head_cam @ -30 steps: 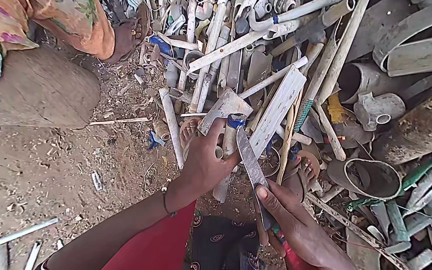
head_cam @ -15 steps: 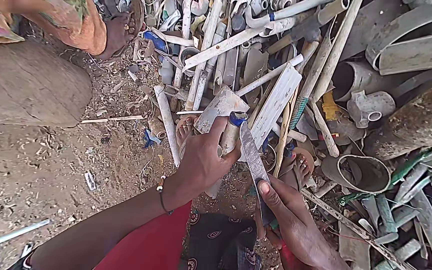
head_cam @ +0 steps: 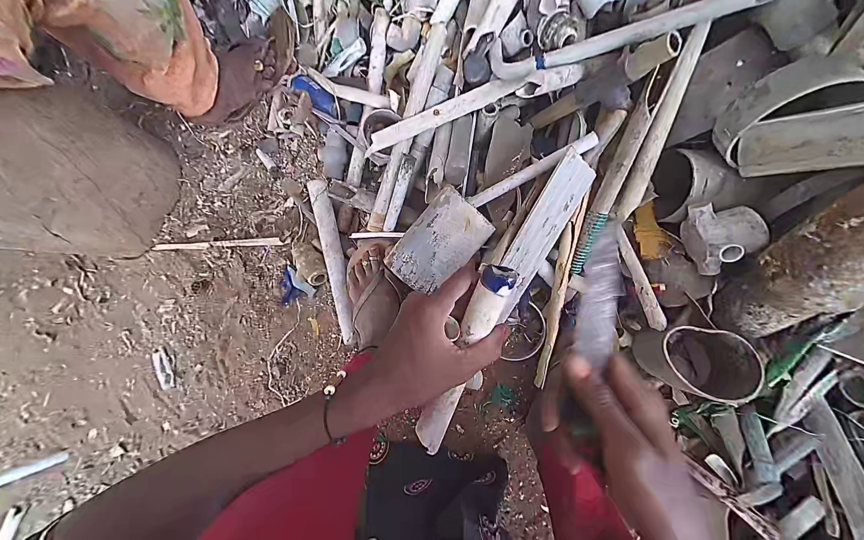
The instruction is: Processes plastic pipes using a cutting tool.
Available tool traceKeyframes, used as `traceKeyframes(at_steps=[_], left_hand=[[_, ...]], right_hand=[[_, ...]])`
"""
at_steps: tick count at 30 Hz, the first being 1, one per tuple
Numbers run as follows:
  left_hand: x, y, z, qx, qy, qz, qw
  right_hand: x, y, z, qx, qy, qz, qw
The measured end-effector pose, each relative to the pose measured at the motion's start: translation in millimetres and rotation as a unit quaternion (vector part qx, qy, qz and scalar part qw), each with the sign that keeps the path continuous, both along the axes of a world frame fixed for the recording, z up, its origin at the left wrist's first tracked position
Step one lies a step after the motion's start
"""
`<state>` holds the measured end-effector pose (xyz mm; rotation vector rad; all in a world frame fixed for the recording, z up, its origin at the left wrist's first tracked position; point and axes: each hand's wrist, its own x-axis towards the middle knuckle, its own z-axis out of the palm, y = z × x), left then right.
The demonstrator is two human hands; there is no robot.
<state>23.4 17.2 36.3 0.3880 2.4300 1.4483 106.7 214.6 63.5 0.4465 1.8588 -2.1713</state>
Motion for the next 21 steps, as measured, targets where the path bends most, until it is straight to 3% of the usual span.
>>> traceKeyframes(at_steps=[2, 5, 16, 21], left_hand=[[-2.3, -2.1, -0.6, 0.000, 0.012, 0.018, 1.000], [-4.7, -6.9, -0.1, -0.004, 0.025, 0.054, 0.998], [-9.8, -8.8, 5.7, -0.004, 0.014, 0.088, 0.996], [-11.0, -11.6, 2.6, -0.075, 0.067, 0.079, 0.992]], right_hand=[[0.4, -5.0, -6.6, 0.011, 0.010, 0.097, 0.995], [-2.9, -9.4, -7.8, 0.004, 0.017, 0.149, 0.989], [-5.3, -16.0, -5.2, 0.010, 0.000, 0.212, 0.977], [-4.5, -15.4, -5.6, 0.001, 0.000, 0.211, 0.977]])
